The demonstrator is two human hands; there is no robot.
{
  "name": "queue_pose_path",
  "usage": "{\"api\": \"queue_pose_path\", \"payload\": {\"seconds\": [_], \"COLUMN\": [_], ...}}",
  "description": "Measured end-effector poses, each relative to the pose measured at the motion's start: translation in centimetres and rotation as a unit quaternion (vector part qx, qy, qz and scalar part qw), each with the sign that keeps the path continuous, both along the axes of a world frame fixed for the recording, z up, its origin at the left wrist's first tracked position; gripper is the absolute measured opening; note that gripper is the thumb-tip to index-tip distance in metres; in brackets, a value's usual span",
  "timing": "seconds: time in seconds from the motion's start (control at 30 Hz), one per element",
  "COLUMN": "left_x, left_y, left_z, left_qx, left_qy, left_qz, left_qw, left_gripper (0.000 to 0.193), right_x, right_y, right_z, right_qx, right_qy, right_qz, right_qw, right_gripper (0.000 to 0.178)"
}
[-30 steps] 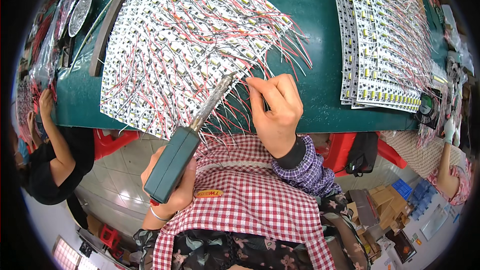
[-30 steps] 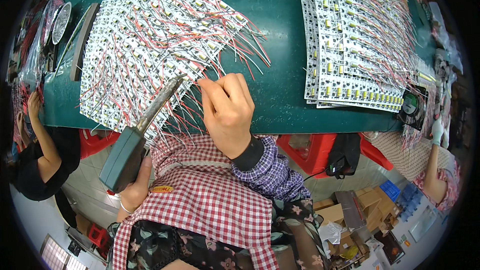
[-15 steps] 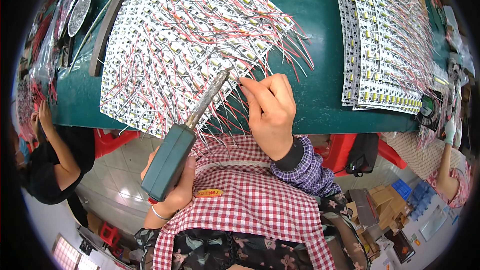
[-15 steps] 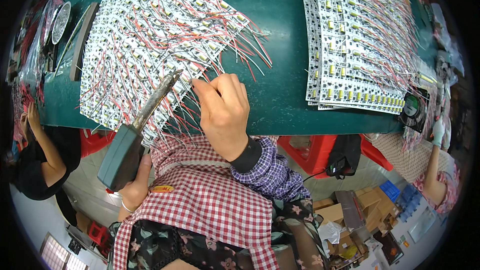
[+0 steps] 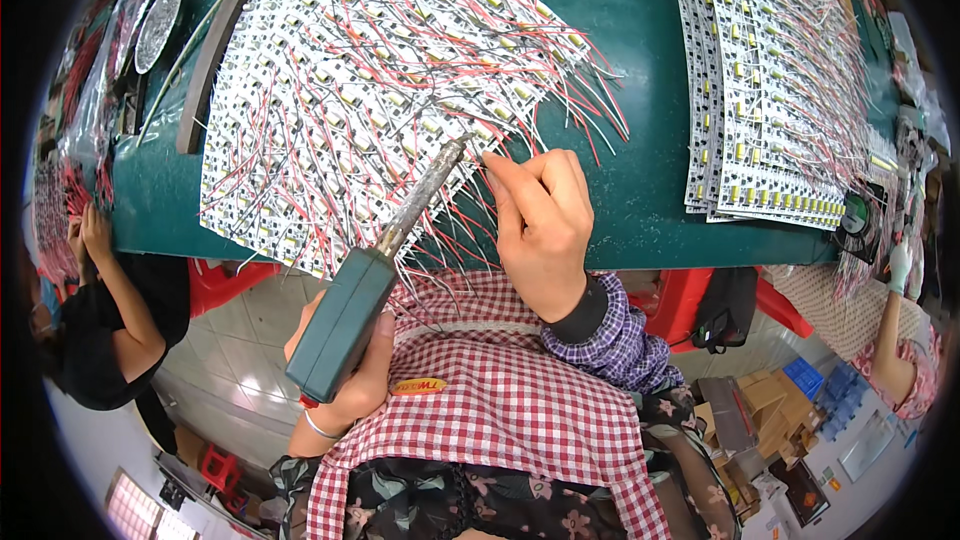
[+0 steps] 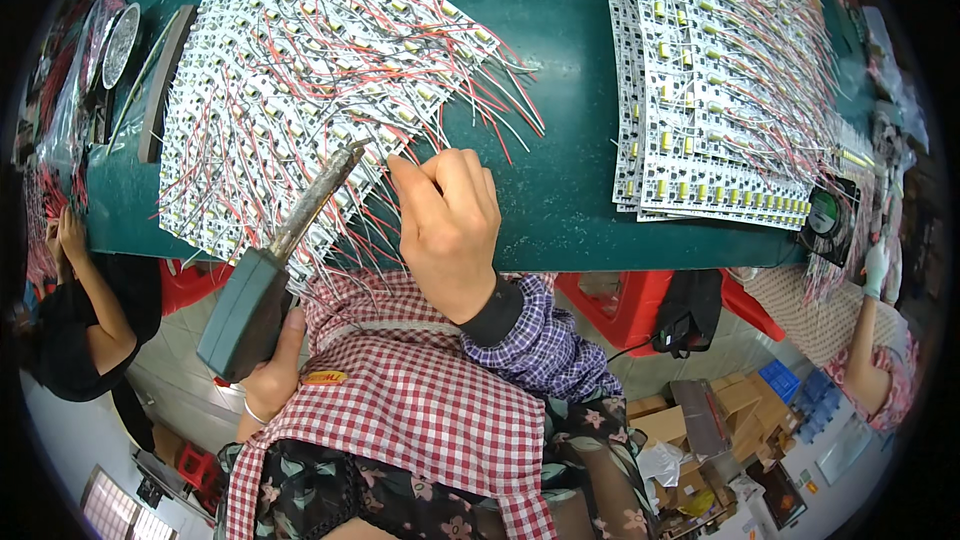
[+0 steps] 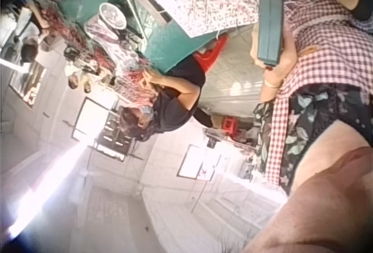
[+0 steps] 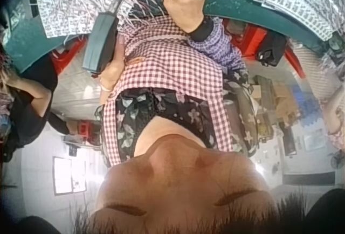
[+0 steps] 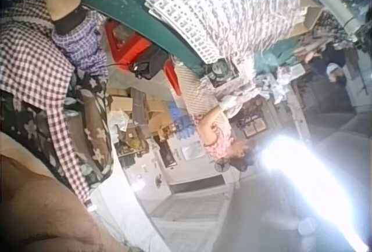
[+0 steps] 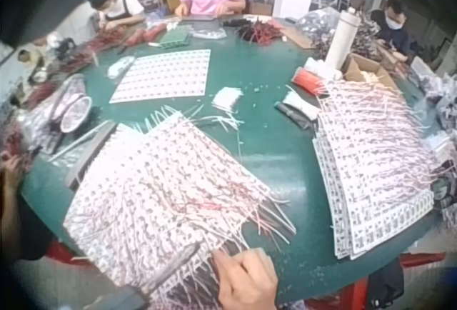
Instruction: The recorder uses a soldering iron to attach wires to LED panel components at a factory assembly line station.
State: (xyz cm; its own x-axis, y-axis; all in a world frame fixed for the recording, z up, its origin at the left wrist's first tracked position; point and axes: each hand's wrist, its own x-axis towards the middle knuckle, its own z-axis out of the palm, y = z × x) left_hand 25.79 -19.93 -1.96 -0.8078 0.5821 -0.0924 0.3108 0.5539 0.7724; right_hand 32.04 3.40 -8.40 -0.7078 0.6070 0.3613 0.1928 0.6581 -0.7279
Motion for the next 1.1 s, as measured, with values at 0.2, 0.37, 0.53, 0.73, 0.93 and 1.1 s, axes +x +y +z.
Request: {"api": "queue_pose_path", "payload": {"seconds": [0.2,0.37,0.53,0.73,0.93,1.1], "left_x": [0.0,-0.2,-0.4,-0.7,-0.6,-1.0], "left_y": [0.4,0.5,0.6,1.2,1.8,2.1], "left_z": [0.0,0.3,0.1,0.3,-0.1,0.5], "left_qx": [0.006,0.009,0.013,0.021,0.025,0.003], "left_qy": [-0.013,-0.016,0.008,0.007,0.002,0.043], "left_qz": [-0.001,-0.003,-0.022,-0.042,-0.042,-0.077], "left_qw": [1.000,1.000,1.000,0.999,0.999,0.996], "left_gripper": [0.030,0.030,0.030,0.029,0.027,0.026], "right_x": [0.0,0.2,0.2,0.2,0.1,0.2], "right_y": [-0.1,0.1,0.7,0.6,0.6,0.5], "right_z": [0.1,0.2,0.4,0.2,0.4,0.4], "right_qx": [-0.001,-0.011,-0.001,0.004,0.008,0.005], "right_qy": [-0.001,0.023,0.026,0.018,0.014,0.011], "right_qz": [0.014,-0.004,-0.017,-0.015,-0.016,-0.012], "right_qw": [1.000,1.000,1.000,1.000,1.000,1.000], "right_gripper": [0.023,0.024,0.025,0.023,0.023,0.024]}}
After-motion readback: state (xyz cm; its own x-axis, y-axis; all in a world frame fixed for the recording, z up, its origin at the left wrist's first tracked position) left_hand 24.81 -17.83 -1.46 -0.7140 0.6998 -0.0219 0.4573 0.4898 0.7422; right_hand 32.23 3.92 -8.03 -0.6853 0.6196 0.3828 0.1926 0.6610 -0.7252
